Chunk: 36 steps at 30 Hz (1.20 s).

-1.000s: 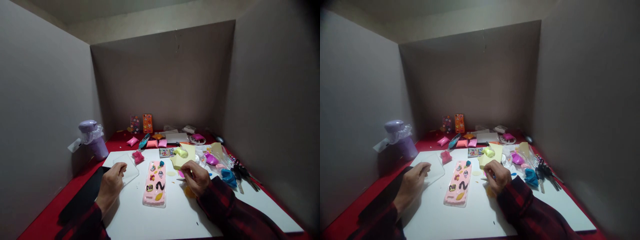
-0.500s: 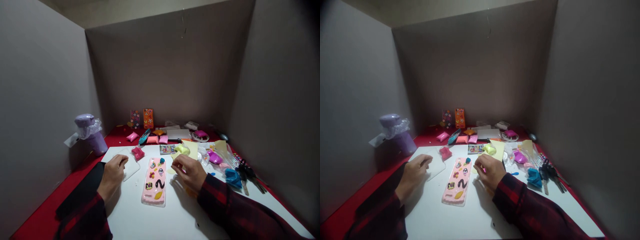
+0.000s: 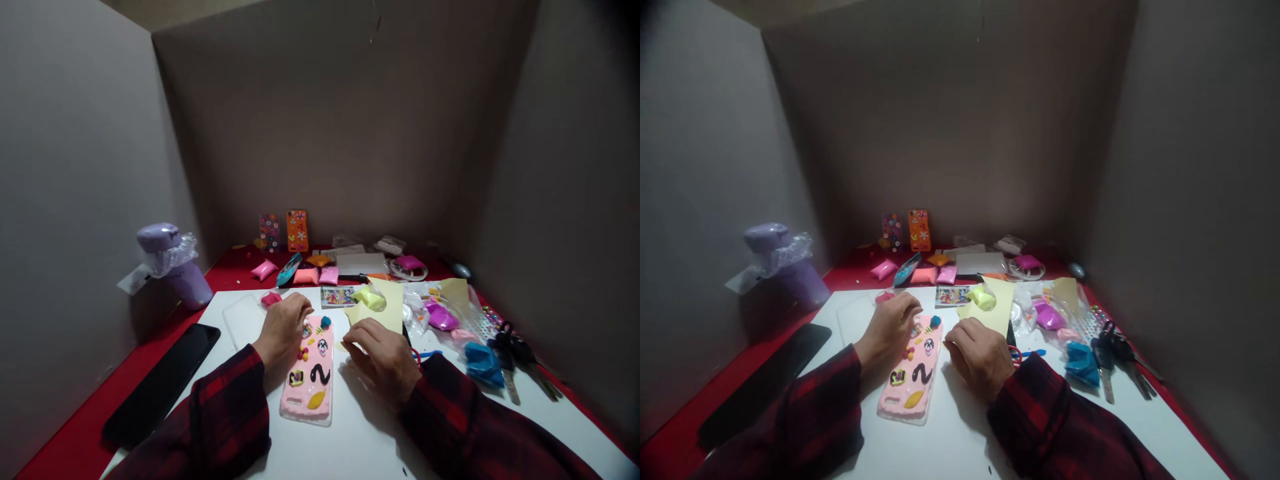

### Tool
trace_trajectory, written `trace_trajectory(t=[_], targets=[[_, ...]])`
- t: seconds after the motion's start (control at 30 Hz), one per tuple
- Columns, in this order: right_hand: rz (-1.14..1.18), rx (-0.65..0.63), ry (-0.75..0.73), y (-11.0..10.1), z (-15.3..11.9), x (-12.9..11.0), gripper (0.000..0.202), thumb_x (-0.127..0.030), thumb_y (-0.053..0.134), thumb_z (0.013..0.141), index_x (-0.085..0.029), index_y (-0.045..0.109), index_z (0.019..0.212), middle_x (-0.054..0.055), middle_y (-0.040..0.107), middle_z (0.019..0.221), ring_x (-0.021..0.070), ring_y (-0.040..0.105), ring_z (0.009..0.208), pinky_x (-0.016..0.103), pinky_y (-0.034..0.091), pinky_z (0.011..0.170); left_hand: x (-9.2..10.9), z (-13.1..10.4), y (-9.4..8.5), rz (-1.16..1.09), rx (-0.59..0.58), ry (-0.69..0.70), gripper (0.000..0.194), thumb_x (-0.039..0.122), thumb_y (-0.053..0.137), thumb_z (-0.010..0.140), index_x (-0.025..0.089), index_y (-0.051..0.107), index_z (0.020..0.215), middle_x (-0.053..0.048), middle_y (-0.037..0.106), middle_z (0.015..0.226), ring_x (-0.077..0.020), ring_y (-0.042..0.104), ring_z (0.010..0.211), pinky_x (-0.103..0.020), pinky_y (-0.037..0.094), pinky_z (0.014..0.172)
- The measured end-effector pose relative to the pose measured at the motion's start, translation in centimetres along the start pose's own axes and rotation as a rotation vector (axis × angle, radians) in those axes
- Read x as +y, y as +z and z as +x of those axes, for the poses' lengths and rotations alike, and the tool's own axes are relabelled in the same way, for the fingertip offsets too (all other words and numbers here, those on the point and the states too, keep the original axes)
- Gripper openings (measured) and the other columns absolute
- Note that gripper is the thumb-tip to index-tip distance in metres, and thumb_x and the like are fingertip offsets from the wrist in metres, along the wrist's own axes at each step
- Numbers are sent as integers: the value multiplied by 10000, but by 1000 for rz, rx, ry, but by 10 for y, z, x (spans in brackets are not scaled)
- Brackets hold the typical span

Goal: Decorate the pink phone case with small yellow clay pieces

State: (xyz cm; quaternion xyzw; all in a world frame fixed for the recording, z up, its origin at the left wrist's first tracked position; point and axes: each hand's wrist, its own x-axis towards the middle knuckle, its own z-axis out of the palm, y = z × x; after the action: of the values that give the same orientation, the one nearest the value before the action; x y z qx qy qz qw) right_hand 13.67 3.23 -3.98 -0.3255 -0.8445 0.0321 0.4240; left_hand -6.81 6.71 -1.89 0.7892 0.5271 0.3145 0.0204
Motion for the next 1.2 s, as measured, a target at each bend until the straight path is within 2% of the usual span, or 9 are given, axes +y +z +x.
trace_trajectory(t=[0.3,0.9,1.2], targets=[[27,-11,8,0,0,2,134,-141,456,843,-165,574,784,59,573,730,165,521,695,272,406,593,-10,5,8,-7,-107,68,114,127,557,742,167,548,636,-16,554,700,-147,501,696,-268,375,625],[32,-39,19,0,-1,4,140,-146,453,847,-156,575,779,60,575,734,166,519,703,281,413,604,-10,8,7,-58,-140,68,126,146,618,705,171,580,588,-1,557,651,-141,489,688,-270,372,623],[-30,-104,-79,0,0,4,137,-192,509,830,-185,646,818,57,584,782,158,508,713,275,408,602,-8,8,8,-81,-143,58,132,160,604,711,169,564,586,-7,552,663,-147,493,695,-282,375,631]])
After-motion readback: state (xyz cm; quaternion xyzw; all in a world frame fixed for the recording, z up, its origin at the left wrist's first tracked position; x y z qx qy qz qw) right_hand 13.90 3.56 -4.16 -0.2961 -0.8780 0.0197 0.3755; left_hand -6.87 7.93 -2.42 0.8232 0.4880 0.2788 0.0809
